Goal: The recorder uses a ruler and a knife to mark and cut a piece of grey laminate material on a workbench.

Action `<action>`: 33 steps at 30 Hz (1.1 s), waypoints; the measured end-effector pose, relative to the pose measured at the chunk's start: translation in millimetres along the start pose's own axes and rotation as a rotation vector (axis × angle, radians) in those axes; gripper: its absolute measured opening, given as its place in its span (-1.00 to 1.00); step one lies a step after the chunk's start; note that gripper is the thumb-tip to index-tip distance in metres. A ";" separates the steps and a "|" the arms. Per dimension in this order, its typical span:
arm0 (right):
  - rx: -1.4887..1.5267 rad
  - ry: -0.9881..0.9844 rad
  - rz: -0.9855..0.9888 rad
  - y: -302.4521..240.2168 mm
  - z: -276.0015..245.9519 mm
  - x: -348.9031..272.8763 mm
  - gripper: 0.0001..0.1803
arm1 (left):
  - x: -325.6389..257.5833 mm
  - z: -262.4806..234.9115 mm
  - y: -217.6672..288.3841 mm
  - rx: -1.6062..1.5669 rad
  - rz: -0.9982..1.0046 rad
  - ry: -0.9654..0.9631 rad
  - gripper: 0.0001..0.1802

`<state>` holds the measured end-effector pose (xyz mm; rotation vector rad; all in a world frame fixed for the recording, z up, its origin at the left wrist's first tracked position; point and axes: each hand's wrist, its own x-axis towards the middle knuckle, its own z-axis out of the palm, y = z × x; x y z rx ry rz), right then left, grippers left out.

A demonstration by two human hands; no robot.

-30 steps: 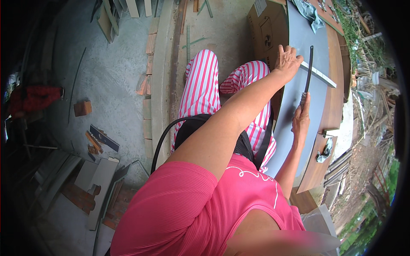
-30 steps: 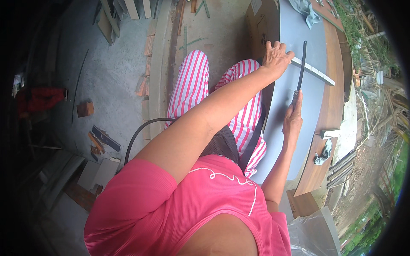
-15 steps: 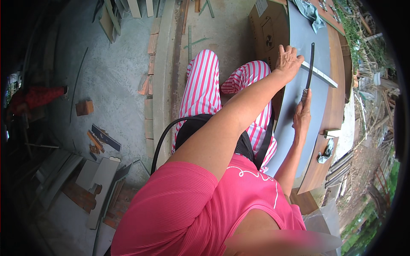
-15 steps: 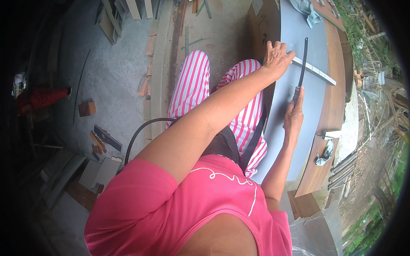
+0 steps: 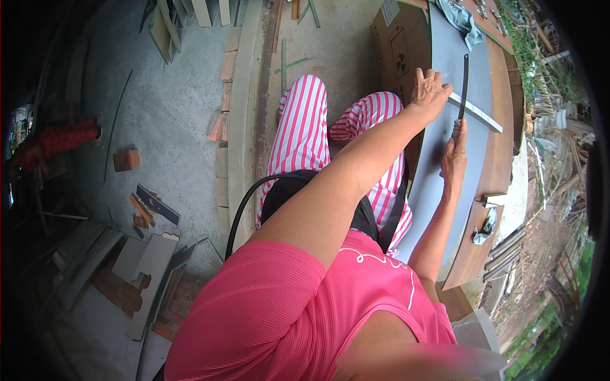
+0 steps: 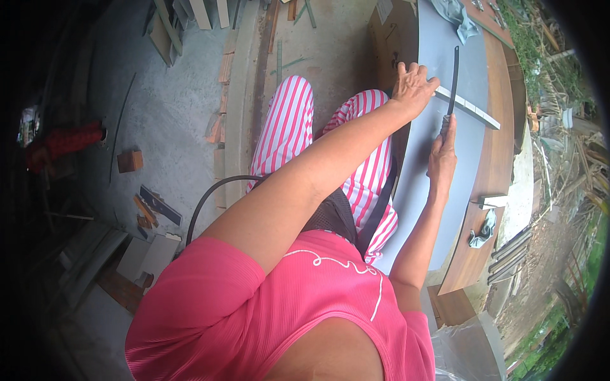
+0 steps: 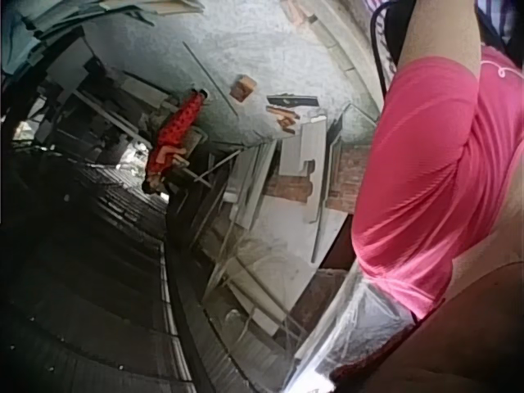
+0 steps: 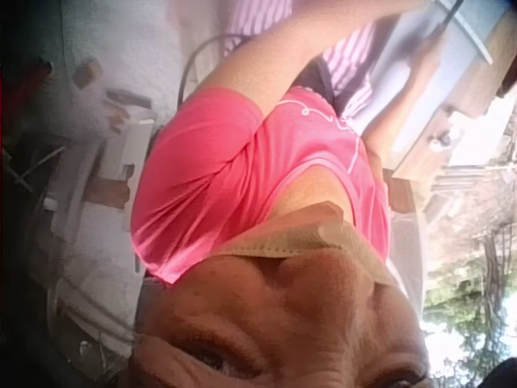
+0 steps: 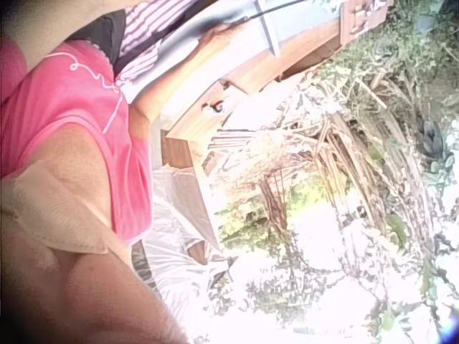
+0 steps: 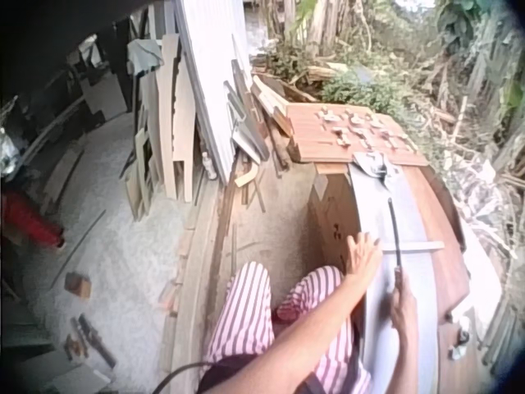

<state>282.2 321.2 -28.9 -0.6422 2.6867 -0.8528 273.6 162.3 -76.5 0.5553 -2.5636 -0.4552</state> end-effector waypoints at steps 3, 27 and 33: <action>-0.047 -0.048 0.078 -4.3 -0.7 7.8 -0.37 | -0.2 -1.1 0.5 0.011 -0.006 -0.001 -0.86; -0.039 -0.010 0.023 -6.4 0.4 5.2 -0.38 | -0.6 -3.4 0.4 -0.002 -0.010 -0.028 -0.83; -0.024 0.006 -0.006 -2.1 2.7 7.5 -0.37 | -1.9 -6.2 2.7 0.011 -0.014 -0.034 -0.81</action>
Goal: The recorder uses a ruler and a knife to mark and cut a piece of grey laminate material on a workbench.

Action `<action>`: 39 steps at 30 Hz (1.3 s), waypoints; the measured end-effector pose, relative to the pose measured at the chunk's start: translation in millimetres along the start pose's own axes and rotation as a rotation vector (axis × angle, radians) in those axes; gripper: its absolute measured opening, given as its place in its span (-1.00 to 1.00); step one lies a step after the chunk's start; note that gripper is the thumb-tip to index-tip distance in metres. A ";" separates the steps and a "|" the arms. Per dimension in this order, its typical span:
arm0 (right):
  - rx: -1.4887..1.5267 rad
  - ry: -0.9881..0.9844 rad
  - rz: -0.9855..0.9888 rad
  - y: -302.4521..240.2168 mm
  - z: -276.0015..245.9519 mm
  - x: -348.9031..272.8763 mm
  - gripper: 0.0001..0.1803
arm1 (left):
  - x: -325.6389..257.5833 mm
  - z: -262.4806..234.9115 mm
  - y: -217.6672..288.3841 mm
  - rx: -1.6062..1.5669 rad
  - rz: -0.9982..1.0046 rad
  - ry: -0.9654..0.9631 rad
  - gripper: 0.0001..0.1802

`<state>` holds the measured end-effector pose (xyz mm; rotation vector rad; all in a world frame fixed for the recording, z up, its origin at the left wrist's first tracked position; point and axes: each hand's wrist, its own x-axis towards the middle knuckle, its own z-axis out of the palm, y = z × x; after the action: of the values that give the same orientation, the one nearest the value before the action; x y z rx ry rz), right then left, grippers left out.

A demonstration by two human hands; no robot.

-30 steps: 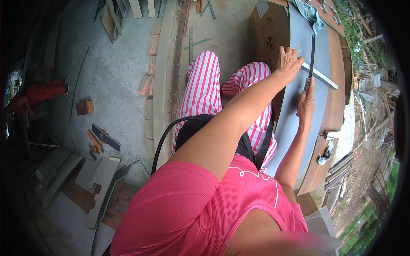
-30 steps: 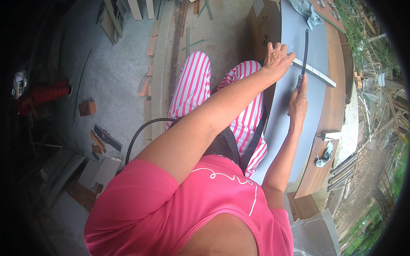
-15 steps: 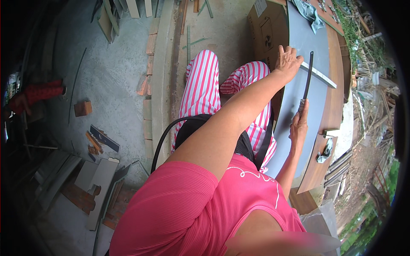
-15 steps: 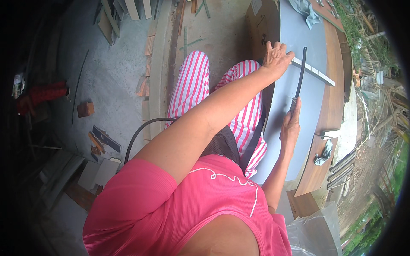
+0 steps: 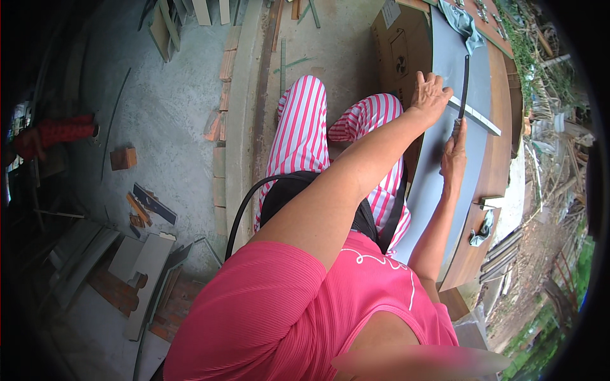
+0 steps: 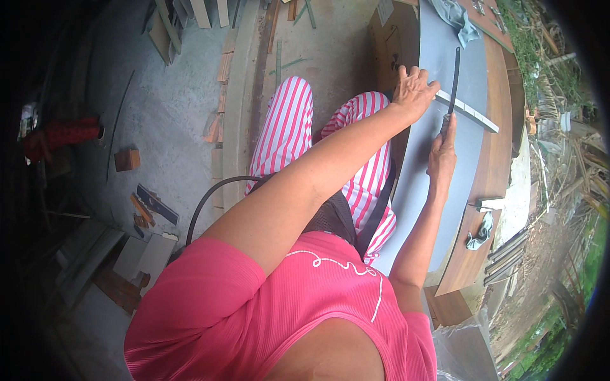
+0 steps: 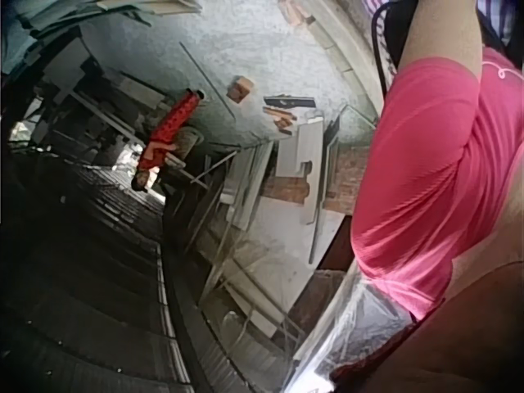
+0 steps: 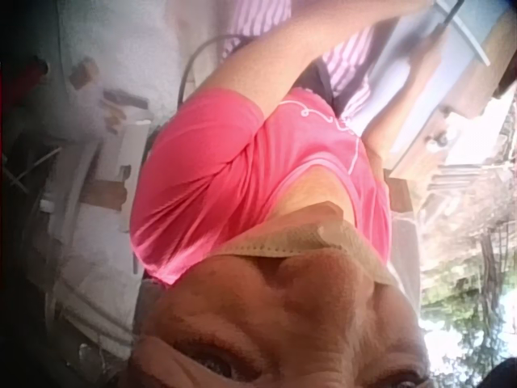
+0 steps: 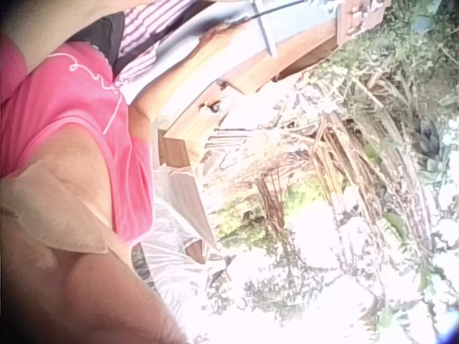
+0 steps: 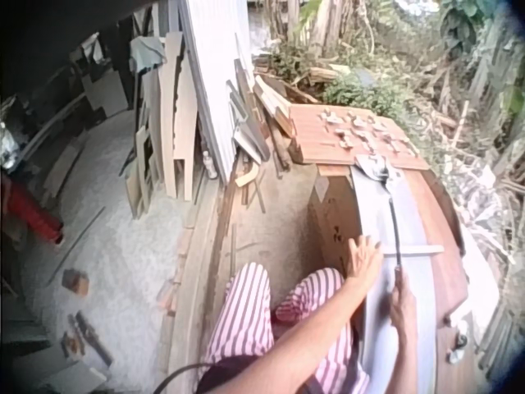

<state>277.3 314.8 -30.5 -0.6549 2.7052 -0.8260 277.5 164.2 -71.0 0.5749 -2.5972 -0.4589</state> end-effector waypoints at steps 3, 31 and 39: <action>-0.018 -0.027 0.038 4.9 0.4 -16.2 -0.37 | 0.1 -0.4 -1.5 -0.008 -0.003 -0.015 -0.81; -0.011 -0.007 0.069 14.2 -4.1 -38.3 -0.37 | 6.3 -4.3 -0.5 -0.045 -0.010 0.002 -0.84; -0.023 0.038 -0.041 8.4 -1.1 -8.4 -0.37 | 3.1 1.4 0.0 -0.058 0.007 0.063 -0.86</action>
<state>281.3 325.6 -33.7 -0.7086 2.7479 -0.8259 274.3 163.1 -71.2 0.5513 -2.5170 -0.5044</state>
